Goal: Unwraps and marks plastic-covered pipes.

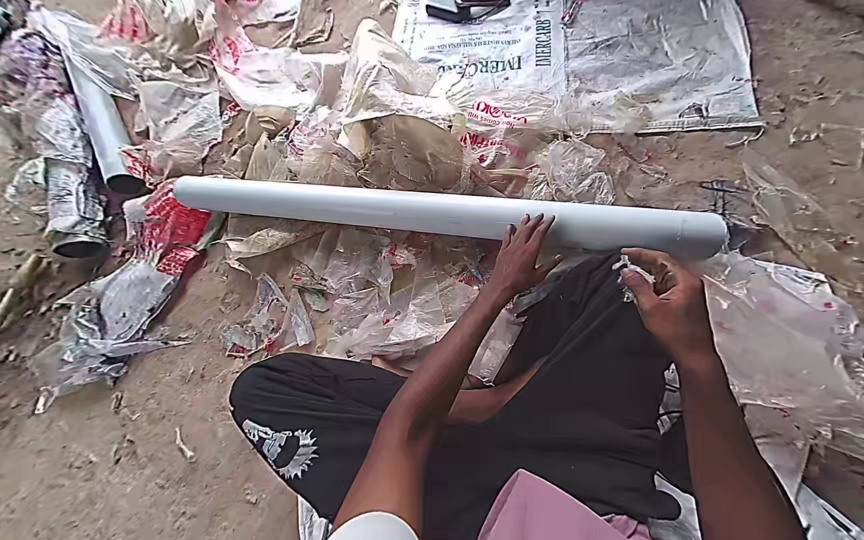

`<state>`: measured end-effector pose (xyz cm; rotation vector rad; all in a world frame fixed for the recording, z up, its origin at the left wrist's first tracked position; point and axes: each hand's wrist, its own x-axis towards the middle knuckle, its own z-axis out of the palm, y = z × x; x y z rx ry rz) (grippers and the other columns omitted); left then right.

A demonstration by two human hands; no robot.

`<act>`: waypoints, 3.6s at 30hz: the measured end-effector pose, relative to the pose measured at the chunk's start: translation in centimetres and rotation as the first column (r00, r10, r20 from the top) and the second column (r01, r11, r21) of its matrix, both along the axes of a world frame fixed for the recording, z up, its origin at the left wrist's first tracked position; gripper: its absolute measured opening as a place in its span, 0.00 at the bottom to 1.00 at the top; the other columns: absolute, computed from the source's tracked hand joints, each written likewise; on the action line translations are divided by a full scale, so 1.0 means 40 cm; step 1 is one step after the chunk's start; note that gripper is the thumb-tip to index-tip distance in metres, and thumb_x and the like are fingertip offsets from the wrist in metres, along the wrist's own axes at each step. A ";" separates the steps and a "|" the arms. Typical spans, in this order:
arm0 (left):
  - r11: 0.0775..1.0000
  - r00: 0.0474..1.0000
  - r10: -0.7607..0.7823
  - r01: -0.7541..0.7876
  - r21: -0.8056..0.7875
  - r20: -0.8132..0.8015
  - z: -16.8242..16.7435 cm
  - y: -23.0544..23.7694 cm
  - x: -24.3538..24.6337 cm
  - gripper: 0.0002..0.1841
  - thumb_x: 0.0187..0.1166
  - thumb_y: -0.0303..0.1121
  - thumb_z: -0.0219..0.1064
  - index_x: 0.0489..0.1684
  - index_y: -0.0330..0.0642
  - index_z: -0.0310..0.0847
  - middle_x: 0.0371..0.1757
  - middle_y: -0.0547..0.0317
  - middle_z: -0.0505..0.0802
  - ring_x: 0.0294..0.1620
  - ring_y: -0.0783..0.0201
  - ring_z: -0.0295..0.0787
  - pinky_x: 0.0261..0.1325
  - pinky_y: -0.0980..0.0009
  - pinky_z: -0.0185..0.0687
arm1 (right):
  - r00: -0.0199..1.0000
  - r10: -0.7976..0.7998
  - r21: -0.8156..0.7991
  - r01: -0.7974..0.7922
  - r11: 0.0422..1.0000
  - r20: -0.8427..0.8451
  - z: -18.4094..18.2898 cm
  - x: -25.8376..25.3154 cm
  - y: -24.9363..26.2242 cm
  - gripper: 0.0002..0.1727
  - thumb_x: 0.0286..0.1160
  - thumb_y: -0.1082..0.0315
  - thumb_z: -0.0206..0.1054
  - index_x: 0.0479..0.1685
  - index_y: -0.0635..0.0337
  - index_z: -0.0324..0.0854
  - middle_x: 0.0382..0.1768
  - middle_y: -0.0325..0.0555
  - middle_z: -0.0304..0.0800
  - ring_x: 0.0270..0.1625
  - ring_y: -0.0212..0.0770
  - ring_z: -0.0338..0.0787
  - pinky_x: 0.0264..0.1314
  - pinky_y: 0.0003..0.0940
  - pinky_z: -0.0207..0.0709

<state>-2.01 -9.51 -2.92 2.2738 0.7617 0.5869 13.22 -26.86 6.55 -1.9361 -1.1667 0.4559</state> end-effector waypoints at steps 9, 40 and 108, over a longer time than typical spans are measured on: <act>0.058 0.594 0.797 0.100 -0.993 0.106 0.106 -0.304 -0.404 0.23 0.99 0.43 0.37 0.66 0.34 0.72 0.45 0.51 0.94 0.43 0.60 0.95 0.51 0.62 0.93 | 0.775 0.627 -0.007 -0.629 0.777 -0.070 -0.116 -0.452 0.143 0.10 0.67 0.70 0.71 0.42 0.66 0.90 0.34 0.53 0.94 0.36 0.45 0.91 0.46 0.43 0.82; 0.231 0.470 0.858 0.010 -0.973 0.209 0.015 -0.252 -0.394 0.16 0.85 0.17 0.54 0.67 0.30 0.80 0.56 0.51 0.92 0.47 0.67 0.92 0.56 0.71 0.90 | 0.711 0.274 0.114 -0.266 0.957 -0.647 -0.258 -0.423 0.166 0.11 0.76 0.74 0.73 0.52 0.60 0.80 0.38 0.41 0.89 0.26 0.25 0.78 0.26 0.20 0.71; 0.766 0.757 0.641 -0.620 -0.169 0.129 -0.057 -0.265 -0.401 0.14 0.76 0.26 0.74 0.58 0.38 0.93 0.77 0.36 0.84 0.42 0.66 0.98 0.40 0.73 0.95 | 0.862 0.335 -0.219 -0.268 0.938 0.379 -0.126 -0.052 0.444 0.42 0.54 0.61 0.90 0.74 0.66 0.79 0.76 0.71 0.74 0.67 0.79 0.79 0.63 0.78 0.71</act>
